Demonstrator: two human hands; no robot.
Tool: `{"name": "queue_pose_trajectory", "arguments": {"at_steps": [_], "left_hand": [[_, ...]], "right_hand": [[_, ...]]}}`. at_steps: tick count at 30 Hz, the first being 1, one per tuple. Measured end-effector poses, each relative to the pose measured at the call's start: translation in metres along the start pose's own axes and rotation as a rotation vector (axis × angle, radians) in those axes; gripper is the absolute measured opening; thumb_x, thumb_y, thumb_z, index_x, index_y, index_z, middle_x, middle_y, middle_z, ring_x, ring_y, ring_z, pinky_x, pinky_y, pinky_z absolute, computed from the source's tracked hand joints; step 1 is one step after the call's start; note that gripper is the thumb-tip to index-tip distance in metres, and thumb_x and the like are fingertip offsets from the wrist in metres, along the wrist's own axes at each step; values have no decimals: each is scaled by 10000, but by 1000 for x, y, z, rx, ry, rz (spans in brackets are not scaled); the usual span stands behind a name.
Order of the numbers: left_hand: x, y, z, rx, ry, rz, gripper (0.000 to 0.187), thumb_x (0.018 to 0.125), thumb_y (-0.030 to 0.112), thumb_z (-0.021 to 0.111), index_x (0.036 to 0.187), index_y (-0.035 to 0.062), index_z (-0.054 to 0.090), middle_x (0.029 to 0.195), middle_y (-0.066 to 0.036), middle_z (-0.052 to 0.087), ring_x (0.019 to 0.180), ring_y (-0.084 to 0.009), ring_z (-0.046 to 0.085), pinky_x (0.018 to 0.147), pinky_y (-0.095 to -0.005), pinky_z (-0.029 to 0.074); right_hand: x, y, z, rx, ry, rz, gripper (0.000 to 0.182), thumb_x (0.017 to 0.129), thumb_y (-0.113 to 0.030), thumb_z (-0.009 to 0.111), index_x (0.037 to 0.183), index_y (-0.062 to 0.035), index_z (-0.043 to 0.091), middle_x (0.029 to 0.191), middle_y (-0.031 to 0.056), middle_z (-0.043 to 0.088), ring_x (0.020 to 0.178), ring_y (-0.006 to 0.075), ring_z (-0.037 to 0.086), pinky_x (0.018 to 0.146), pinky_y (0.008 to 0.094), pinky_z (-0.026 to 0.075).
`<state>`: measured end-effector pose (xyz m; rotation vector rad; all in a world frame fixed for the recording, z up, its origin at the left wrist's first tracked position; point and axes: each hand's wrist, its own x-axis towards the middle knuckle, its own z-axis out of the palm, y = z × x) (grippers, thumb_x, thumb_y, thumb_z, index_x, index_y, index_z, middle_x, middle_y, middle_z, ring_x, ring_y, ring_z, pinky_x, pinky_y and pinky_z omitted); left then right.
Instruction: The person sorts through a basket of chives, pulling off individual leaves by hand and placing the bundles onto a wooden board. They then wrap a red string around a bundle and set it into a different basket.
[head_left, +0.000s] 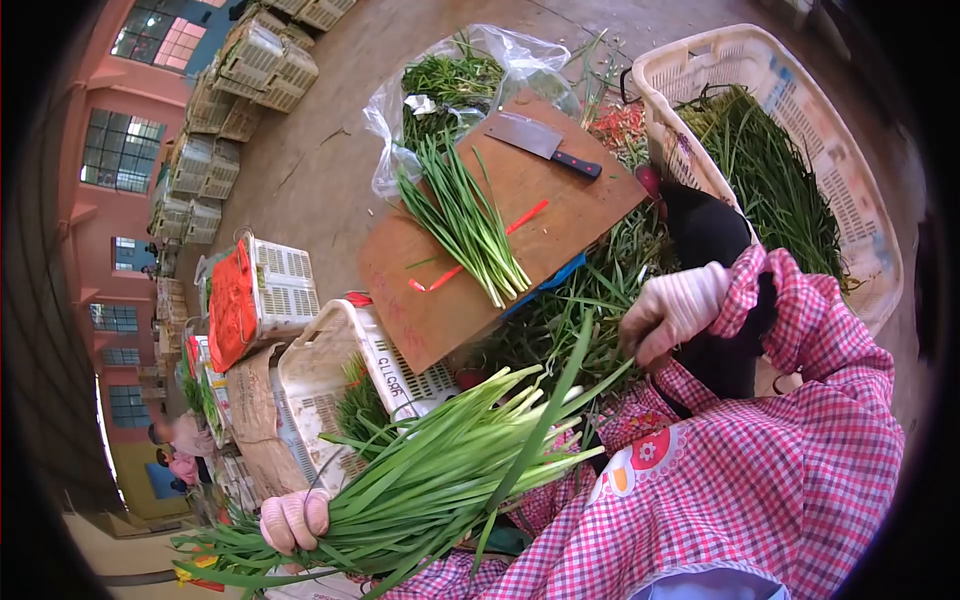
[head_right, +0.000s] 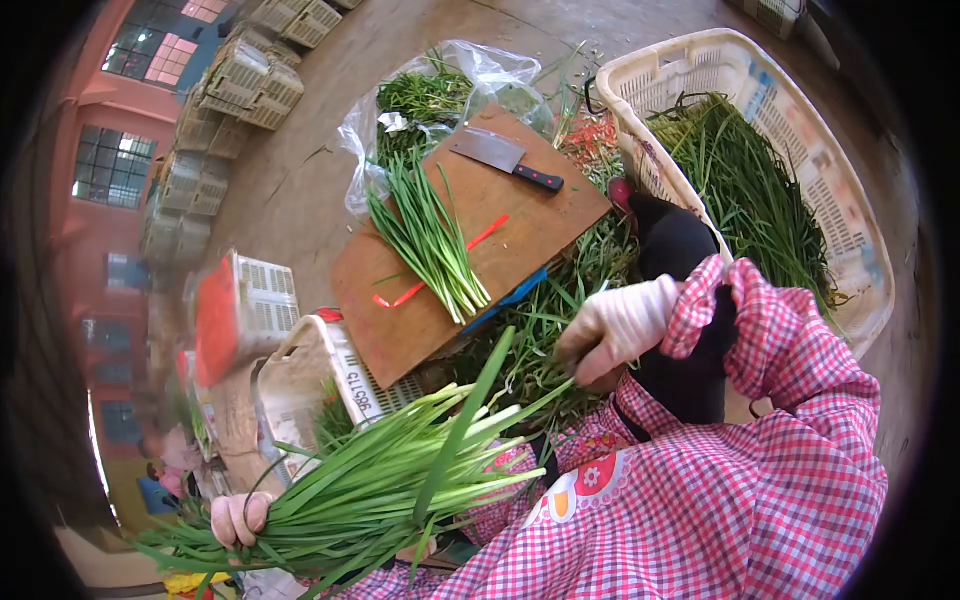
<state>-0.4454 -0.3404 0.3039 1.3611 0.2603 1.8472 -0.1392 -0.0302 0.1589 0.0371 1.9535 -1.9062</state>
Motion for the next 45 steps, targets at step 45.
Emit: {"name": "queue_pose_trajectory", "arguments": {"at_steps": [45], "left_hand": [[-18,52,3,-28,51,-175,141,824,92,654,815,80,514,731,-25,560,706,-182,540,752,-323,467]], "right_hand": [[-35,-24,-4,-1002,360,264,293,762,-247,621,1013,-96,620,602,99,579,579,296,595,520,379,460]]}}
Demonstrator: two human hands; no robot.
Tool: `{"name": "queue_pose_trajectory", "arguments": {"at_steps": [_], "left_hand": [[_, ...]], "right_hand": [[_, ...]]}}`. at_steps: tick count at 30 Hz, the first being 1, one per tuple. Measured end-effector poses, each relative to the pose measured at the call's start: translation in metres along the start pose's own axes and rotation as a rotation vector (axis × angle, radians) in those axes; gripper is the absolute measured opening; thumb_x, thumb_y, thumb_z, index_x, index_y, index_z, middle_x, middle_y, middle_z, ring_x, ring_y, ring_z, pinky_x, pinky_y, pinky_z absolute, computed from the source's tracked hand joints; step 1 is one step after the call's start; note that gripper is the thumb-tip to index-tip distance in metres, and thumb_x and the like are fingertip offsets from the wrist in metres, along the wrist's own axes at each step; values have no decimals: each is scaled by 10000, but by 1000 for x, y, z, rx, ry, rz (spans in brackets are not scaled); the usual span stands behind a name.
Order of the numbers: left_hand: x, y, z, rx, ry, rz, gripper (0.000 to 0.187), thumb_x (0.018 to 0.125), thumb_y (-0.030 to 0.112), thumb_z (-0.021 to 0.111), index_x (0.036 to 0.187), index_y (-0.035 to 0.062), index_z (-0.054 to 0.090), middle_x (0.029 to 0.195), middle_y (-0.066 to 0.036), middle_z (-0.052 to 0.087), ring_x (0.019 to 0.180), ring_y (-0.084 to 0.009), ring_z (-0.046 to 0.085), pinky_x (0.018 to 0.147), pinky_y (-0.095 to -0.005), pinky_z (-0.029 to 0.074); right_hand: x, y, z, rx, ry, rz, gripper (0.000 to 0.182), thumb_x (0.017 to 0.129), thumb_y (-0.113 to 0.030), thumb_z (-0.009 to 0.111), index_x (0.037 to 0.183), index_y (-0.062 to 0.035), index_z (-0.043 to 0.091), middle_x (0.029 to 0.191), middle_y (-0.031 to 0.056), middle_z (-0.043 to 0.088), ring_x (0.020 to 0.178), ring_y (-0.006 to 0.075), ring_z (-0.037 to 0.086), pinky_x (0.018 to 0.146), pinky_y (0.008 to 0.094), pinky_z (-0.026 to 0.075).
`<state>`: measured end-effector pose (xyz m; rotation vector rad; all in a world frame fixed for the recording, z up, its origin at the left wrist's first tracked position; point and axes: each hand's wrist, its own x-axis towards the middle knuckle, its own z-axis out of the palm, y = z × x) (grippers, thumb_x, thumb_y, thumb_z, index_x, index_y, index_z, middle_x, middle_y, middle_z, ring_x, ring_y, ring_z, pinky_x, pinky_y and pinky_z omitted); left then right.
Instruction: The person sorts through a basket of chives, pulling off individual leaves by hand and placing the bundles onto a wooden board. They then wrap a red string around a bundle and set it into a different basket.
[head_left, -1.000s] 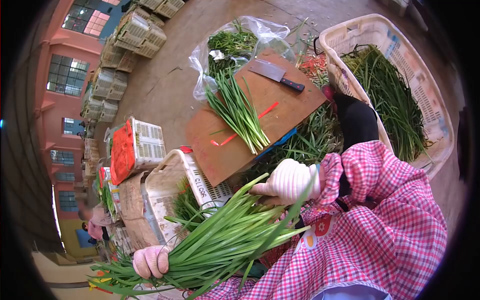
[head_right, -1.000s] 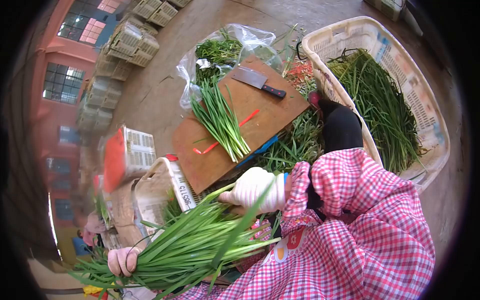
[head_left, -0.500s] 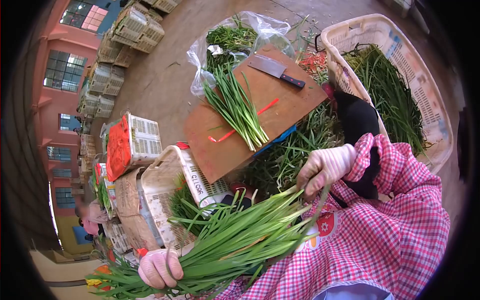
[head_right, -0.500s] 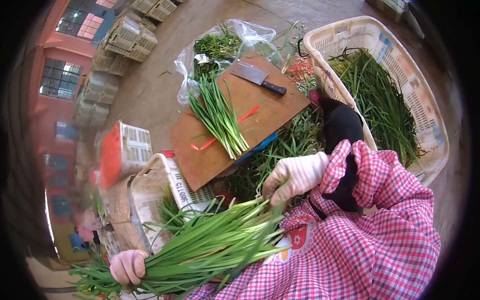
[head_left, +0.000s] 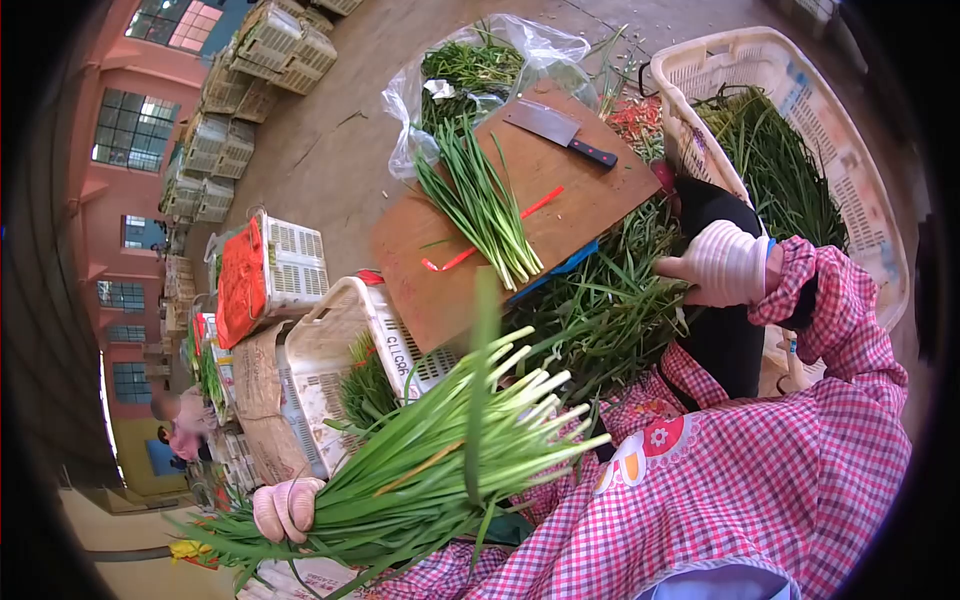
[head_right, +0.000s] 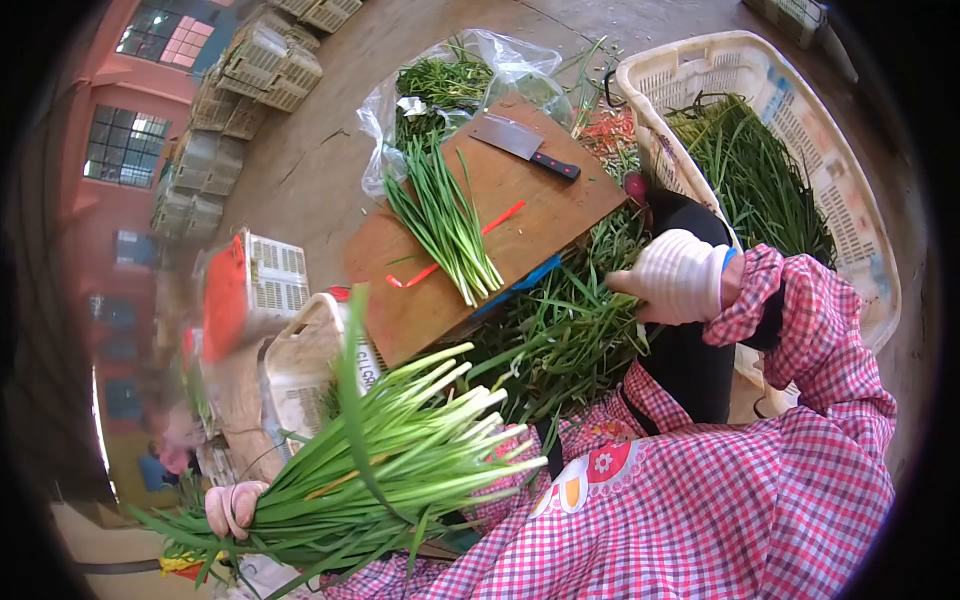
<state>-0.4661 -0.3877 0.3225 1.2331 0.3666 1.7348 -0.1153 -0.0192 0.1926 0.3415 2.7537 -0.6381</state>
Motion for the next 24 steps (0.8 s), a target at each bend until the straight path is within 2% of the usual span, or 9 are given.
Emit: {"name": "queue_pose_trajectory", "arguments": {"at_steps": [1,2,5,7,9,13,16,21,24], "left_hand": [[-2,-2,1,-16,56,10,143,824,92,654,818,83,512,730,-22,556,709,-179,538,757,-321,464],[-4,-4,2,-26,97,15,145,824,93,654,820,85,510,728,-20,553,712,-176,536,761,-320,462],[-9,-11,8,-56,174,50,152,823,93,655,827,93,503,725,-12,543,721,-168,531,775,-315,454],[-10,-12,9,-65,202,63,157,823,94,656,832,98,499,723,-7,537,727,-163,527,785,-311,449],[-12,-15,10,-85,227,74,162,822,94,657,837,103,495,721,-2,530,733,-157,523,794,-308,444],[-13,-20,11,-122,264,91,174,821,95,658,846,113,487,716,9,517,745,-147,515,813,-301,434],[-14,-23,12,-152,287,92,183,821,95,659,853,121,480,713,17,507,755,-139,510,827,-296,427],[-6,-38,17,-255,309,58,200,820,96,660,865,134,470,708,29,490,770,-125,500,851,-288,415],[5,-55,22,-142,369,125,258,817,93,661,874,170,422,697,53,419,780,-82,443,886,-264,362]], "right_hand": [[-2,-16,-7,-144,4,76,341,751,-267,630,1049,-106,597,630,99,597,595,313,601,529,393,472],[0,-19,0,-48,214,-94,434,742,-274,647,1137,-130,540,617,78,590,570,302,599,496,408,462],[8,-52,0,257,446,-442,228,761,-265,634,944,-131,610,619,92,575,586,298,596,506,404,463],[12,-76,1,469,341,-561,164,765,-260,624,856,-125,611,620,98,569,595,307,591,514,400,464],[18,-93,3,357,288,-546,172,775,-268,617,865,-124,594,613,103,564,595,313,587,521,404,464],[40,-108,32,265,272,-399,338,801,-313,597,1099,-159,556,595,88,560,541,296,582,475,402,454],[47,-111,41,206,482,-341,543,810,-353,596,1275,-135,421,577,58,556,467,250,564,403,374,425],[59,-112,34,212,534,-327,523,790,-344,620,1238,-143,442,643,65,586,513,278,580,442,395,446],[65,-116,34,475,557,-391,475,744,-326,672,1156,-133,534,764,114,616,755,320,620,667,403,500]]}}
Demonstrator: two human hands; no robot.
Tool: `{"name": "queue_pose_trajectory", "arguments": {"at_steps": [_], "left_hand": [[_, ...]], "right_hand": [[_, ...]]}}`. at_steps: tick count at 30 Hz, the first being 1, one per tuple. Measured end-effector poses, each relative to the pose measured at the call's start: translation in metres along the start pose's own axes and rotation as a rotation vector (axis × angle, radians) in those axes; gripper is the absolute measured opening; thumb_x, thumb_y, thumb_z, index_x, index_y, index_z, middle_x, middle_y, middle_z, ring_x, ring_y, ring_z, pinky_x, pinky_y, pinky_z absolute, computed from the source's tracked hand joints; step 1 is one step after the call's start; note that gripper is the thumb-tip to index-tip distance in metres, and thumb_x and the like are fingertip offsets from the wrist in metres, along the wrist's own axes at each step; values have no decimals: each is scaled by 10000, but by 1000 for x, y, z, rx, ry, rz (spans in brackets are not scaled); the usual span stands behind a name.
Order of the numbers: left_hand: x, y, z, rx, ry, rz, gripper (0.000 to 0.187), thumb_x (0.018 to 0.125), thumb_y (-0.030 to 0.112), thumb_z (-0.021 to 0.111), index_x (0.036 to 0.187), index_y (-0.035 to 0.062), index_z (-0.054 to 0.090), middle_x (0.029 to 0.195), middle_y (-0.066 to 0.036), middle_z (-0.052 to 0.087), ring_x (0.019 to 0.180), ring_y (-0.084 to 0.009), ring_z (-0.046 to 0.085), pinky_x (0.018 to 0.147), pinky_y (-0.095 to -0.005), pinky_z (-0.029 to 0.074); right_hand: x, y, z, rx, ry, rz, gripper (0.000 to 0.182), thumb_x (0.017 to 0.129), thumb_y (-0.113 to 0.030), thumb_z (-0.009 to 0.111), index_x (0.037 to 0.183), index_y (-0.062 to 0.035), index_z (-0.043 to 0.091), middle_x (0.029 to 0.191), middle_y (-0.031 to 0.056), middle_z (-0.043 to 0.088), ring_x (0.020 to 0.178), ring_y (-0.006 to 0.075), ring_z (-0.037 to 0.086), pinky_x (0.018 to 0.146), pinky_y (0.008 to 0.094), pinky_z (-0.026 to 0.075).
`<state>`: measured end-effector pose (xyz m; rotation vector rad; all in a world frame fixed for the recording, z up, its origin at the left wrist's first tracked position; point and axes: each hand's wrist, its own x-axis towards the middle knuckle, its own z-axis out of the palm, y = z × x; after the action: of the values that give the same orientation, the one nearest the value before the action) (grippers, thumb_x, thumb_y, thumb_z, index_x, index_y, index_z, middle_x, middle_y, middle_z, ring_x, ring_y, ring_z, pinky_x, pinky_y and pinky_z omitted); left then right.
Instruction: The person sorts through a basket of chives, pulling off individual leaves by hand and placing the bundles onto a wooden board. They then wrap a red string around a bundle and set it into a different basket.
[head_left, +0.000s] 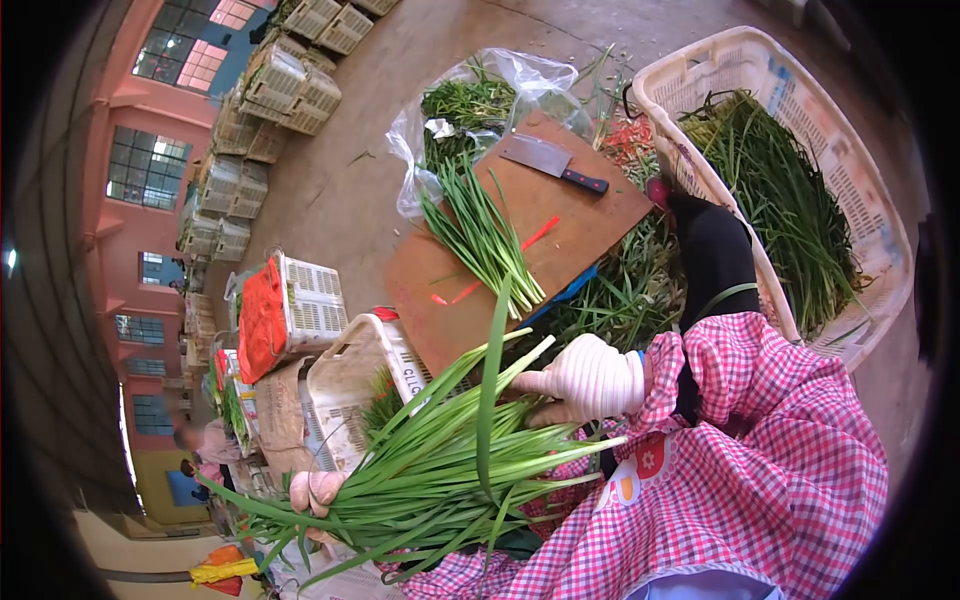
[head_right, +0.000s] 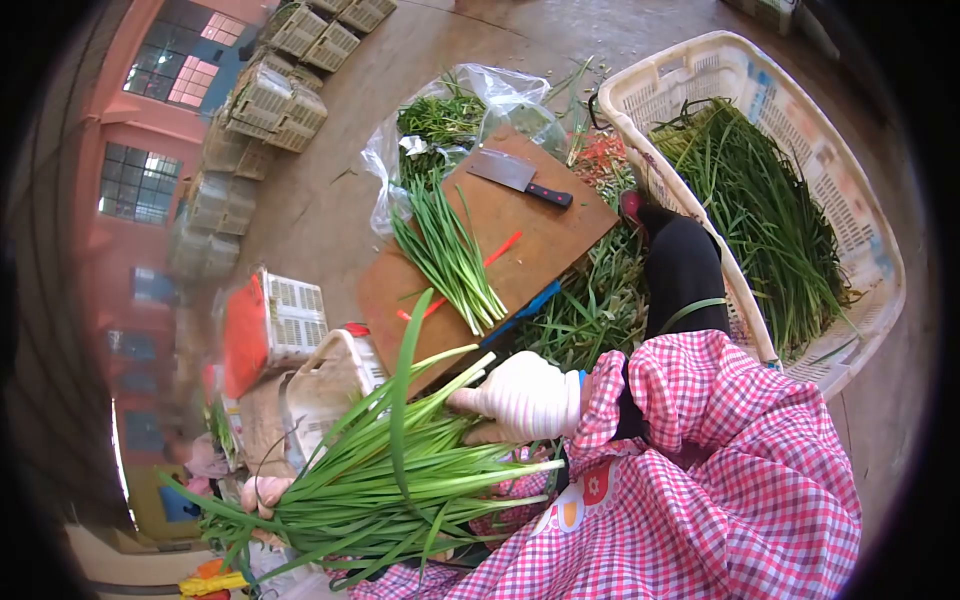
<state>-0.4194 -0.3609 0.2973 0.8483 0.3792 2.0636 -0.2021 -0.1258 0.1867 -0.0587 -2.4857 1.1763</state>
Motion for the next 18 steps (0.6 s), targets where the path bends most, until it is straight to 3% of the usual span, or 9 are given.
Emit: {"name": "queue_pose_trajectory", "arguments": {"at_steps": [1,4,6,7,10,11,15,17,18], "left_hand": [[1,-2,0,6,30,36,260,810,86,667,865,166,426,694,53,419,761,-78,441,863,-264,371],[5,-3,-4,50,11,27,261,811,82,663,858,166,420,694,53,418,743,-78,438,855,-265,371],[10,0,-5,99,-34,5,262,812,80,660,853,165,416,695,52,417,732,-78,436,851,-265,370],[12,2,-5,126,-55,-5,262,813,79,659,851,165,415,695,52,417,726,-78,435,848,-266,370],[15,9,-5,193,-94,-14,263,815,75,655,843,165,409,696,52,416,708,-78,433,841,-266,369],[15,13,-5,210,-90,-7,264,815,74,654,841,165,407,696,51,415,702,-78,432,838,-267,369],[4,22,-9,152,-9,195,272,814,46,634,1011,94,452,726,14,444,700,-104,465,761,-286,412],[4,24,-9,154,6,200,279,816,58,632,1026,95,452,749,6,452,716,-115,470,762,-296,418],[4,28,-9,156,6,202,282,817,65,631,1034,96,452,761,2,456,724,-120,473,762,-301,420]], "right_hand": [[5,2,7,105,127,-65,404,738,-300,679,1083,-109,588,815,125,630,808,330,616,735,394,496],[10,6,5,277,-5,28,310,754,-263,672,1004,-87,624,858,125,642,798,331,619,730,381,497],[10,13,7,494,-42,81,208,842,-240,632,964,-72,623,791,83,638,707,229,622,664,332,495],[8,15,3,497,-43,82,208,842,-240,632,964,-72,623,791,83,638,707,229,622,664,332,495],[-4,19,-26,982,-471,306,201,880,-177,619,950,10,596,778,17,631,733,80,584,648,276,490],[-10,26,-29,952,-439,236,210,883,-175,611,972,15,599,784,39,640,725,94,594,659,277,500],[-43,66,-65,859,-586,444,219,891,-173,598,989,24,599,792,40,647,741,104,611,667,280,503],[-61,78,-81,574,-614,504,216,866,-199,618,981,-15,616,774,69,648,717,138,625,655,301,499],[-68,84,-86,193,-661,408,234,824,-258,617,969,-76,637,749,110,637,698,222,635,644,355,495]]}}
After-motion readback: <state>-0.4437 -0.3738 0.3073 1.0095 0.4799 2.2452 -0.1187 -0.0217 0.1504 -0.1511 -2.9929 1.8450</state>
